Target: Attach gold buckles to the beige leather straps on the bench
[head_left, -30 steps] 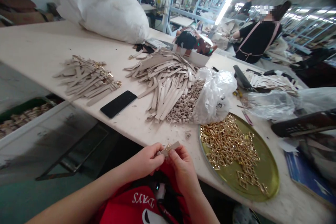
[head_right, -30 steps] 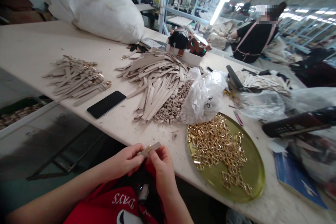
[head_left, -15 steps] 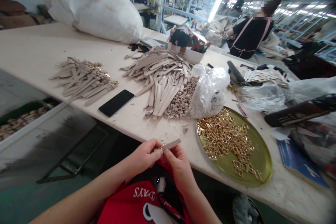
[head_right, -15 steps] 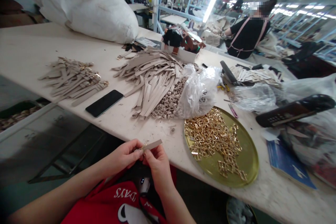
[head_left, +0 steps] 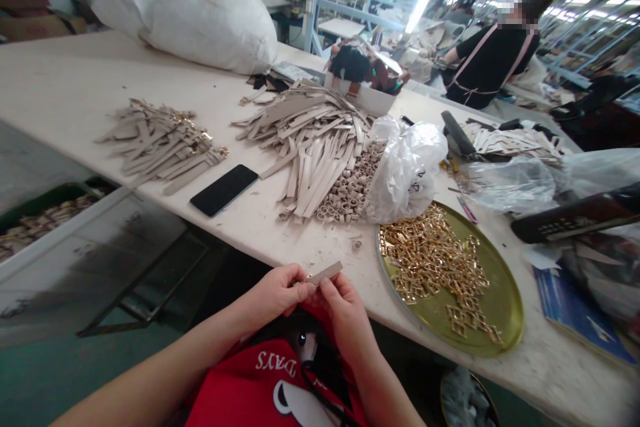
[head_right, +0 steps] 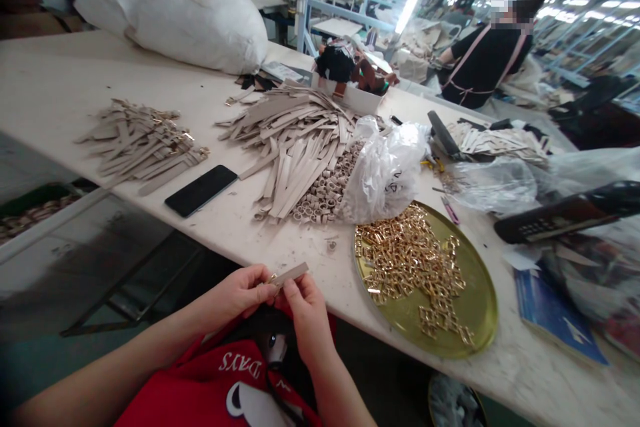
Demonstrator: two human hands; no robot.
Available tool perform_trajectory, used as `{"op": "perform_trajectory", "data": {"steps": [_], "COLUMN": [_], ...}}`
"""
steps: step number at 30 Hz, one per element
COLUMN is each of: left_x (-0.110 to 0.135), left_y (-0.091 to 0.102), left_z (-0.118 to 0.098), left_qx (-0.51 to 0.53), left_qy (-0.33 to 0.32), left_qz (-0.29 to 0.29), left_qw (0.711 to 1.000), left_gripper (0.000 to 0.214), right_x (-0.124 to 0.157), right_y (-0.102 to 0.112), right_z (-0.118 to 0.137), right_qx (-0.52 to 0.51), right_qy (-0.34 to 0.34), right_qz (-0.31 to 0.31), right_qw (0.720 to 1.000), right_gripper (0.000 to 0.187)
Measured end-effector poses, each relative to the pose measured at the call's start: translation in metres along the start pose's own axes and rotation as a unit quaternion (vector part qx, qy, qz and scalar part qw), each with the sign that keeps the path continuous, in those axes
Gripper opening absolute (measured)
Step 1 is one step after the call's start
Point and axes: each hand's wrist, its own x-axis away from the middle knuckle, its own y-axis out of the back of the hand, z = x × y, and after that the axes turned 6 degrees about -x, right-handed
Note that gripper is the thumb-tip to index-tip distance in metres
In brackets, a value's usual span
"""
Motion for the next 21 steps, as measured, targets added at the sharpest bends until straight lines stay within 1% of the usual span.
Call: {"op": "perform_trajectory", "data": {"steps": [4, 8, 11, 17, 21], "left_x": [-0.002, -0.005, -0.006, -0.008, -0.004], "left_y": [0.003, 0.004, 0.003, -0.002, -0.004], "left_z": [0.006, 0.006, 0.007, 0.01, 0.004], "left_qx": [0.005, 0.047, 0.082, 0.133, 0.135], "left_qy": [0.009, 0.022, 0.031, 0.014, 0.023], "left_qz": [0.002, 0.016, 0.018, 0.012, 0.011], "left_qw": [1.0, 0.999, 0.996, 0.991, 0.99], "left_gripper": [0.031, 0.032, 0.033, 0.036, 0.033], "right_x": [0.0, 0.0, 0.0, 0.002, 0.006], "right_y": [-0.001, -0.005, -0.008, -0.013, -0.013], "right_z": [0.003, 0.009, 0.011, 0.01, 0.005], "right_qx": [-0.041, -0.099, -0.128, -0.143, -0.1], "right_qy": [-0.05, -0.083, -0.095, -0.068, -0.027], "right_qz": [0.031, 0.029, 0.018, -0.006, -0.006], "right_qw": [0.997, 0.991, 0.987, 0.987, 0.995], "right_gripper": [0.02, 0.016, 0.013, 0.012, 0.011]}}
